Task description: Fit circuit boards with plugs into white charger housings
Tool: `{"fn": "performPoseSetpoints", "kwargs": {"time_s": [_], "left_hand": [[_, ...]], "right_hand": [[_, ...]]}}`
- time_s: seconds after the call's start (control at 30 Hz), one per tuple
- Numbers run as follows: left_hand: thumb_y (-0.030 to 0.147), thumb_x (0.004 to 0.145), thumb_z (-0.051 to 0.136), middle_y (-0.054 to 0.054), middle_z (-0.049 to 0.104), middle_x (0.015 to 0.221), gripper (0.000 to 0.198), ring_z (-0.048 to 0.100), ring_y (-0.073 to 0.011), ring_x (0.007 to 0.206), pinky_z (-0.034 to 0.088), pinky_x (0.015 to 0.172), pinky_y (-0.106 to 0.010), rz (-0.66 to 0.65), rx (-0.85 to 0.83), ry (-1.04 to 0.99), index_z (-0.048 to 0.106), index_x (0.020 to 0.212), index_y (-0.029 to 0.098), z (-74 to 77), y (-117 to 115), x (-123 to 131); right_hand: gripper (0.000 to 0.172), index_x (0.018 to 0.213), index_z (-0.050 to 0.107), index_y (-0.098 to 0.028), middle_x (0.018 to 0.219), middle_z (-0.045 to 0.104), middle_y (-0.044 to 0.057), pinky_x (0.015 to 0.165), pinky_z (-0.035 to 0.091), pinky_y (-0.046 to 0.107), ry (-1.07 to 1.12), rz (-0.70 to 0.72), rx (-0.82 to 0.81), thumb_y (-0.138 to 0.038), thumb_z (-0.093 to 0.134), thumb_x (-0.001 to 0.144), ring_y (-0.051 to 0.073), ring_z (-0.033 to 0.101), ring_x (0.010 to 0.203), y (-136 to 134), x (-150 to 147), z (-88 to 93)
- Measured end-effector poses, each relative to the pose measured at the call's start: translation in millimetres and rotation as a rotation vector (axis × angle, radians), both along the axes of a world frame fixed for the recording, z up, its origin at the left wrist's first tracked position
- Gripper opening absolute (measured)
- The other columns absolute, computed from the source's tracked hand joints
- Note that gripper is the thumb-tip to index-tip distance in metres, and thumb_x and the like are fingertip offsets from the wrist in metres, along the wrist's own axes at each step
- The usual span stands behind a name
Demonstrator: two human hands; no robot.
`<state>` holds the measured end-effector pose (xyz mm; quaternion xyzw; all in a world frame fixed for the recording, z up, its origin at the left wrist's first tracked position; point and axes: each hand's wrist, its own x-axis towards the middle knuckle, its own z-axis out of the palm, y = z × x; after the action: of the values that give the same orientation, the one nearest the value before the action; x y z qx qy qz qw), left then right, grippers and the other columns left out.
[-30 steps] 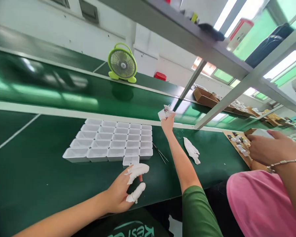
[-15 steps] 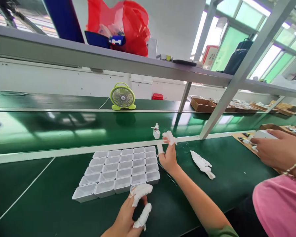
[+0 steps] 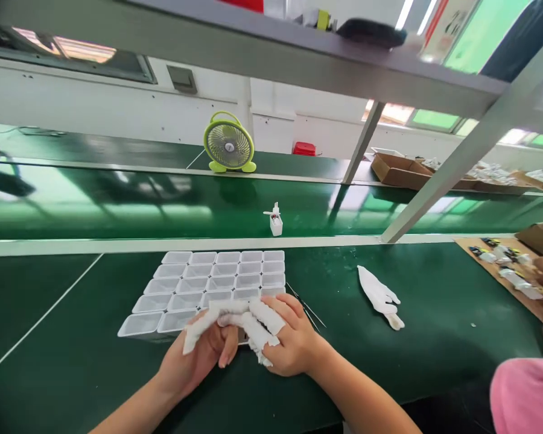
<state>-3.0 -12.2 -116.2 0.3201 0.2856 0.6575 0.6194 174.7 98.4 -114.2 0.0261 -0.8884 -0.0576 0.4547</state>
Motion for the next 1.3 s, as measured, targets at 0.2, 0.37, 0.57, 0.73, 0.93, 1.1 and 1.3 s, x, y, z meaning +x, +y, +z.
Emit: {"fn": "performPoseSetpoints", "kwargs": {"time_s": [0.2, 0.37, 0.57, 0.73, 0.93, 1.1, 1.3], "left_hand": [[0.047, 0.104, 0.028, -0.021, 0.071, 0.123, 0.057, 0.052, -0.0080, 0.041, 0.042, 0.044, -0.023, -0.287, 0.031, -0.291, 0.071, 0.124, 0.015, 3.0, 10, -16], [0.057, 0.102, 0.027, -0.022, 0.050, 0.150, 0.064, 0.070, -0.0134, 0.060, 0.056, 0.058, -0.026, -0.395, 0.070, -0.353, 0.059, 0.140, 0.016, 5.9, 7, -19], [0.060, 0.101, 0.035, -0.018, 0.045, 0.156, 0.063, 0.076, -0.0177, 0.076, 0.060, 0.071, -0.027, -0.427, 0.094, -0.395, 0.045, 0.151, 0.024, 11.2, 4, -18], [0.058, 0.101, 0.036, -0.018, 0.051, 0.151, 0.062, 0.075, -0.0177, 0.073, 0.058, 0.068, -0.027, -0.392, 0.077, -0.374, 0.044, 0.152, 0.023, 8.1, 5, -17], [0.057, 0.099, 0.040, -0.018, 0.055, 0.147, 0.065, 0.074, -0.0178, 0.069, 0.055, 0.064, -0.027, -0.344, 0.039, -0.314, 0.039, 0.155, 0.023, 7.0, 7, -17], [0.057, 0.098, 0.041, -0.019, 0.054, 0.149, 0.066, 0.073, -0.0188, 0.070, 0.054, 0.064, -0.029, -0.330, 0.006, -0.289, 0.039, 0.154, 0.022, 5.5, 10, -18], [0.064, 0.095, 0.037, -0.019, 0.063, 0.137, 0.073, 0.068, -0.0179, 0.064, 0.049, 0.059, -0.029, -0.323, -0.015, -0.197, 0.043, 0.151, 0.019, 3.4, 11, -20]], "right_hand": [[0.053, 0.131, 0.060, -0.024, 0.116, 0.067, 0.014, 0.087, 0.058, 0.048, 0.119, -0.089, -0.513, -0.006, 0.050, 0.083, 0.028, 0.064, 0.111, -9, -9, 12.0], [0.042, 0.121, 0.066, -0.028, 0.109, 0.070, 0.009, 0.087, 0.058, 0.040, 0.118, 0.056, -0.866, -0.005, 0.054, 0.089, 0.025, 0.064, 0.109, -11, -13, 21.5], [0.018, 0.110, 0.072, -0.026, 0.099, 0.073, 0.007, 0.090, 0.057, 0.038, 0.055, 0.079, -1.142, -0.022, 0.066, 0.093, 0.023, 0.067, 0.103, -11, -13, 27.8], [0.021, 0.107, 0.073, -0.029, 0.092, 0.073, 0.004, 0.080, 0.058, 0.033, 0.091, 0.074, -1.089, -0.018, 0.065, 0.092, 0.020, 0.068, 0.092, -12, -14, 27.3], [0.025, 0.105, 0.073, -0.029, 0.101, 0.072, 0.006, 0.083, 0.058, 0.035, 0.059, 0.058, -1.003, -0.011, 0.063, 0.089, 0.022, 0.066, 0.101, -7, -13, 24.7], [0.034, 0.108, 0.070, -0.029, 0.111, 0.071, 0.005, 0.092, 0.056, 0.037, 0.032, 0.070, -1.003, -0.005, 0.057, 0.088, 0.022, 0.064, 0.109, -6, -12, 23.9], [0.031, 0.112, 0.069, -0.028, 0.116, 0.070, 0.008, 0.091, 0.058, 0.038, 0.009, 0.036, -0.997, -0.010, 0.064, 0.087, 0.023, 0.065, 0.111, -6, -9, 24.2]]}}
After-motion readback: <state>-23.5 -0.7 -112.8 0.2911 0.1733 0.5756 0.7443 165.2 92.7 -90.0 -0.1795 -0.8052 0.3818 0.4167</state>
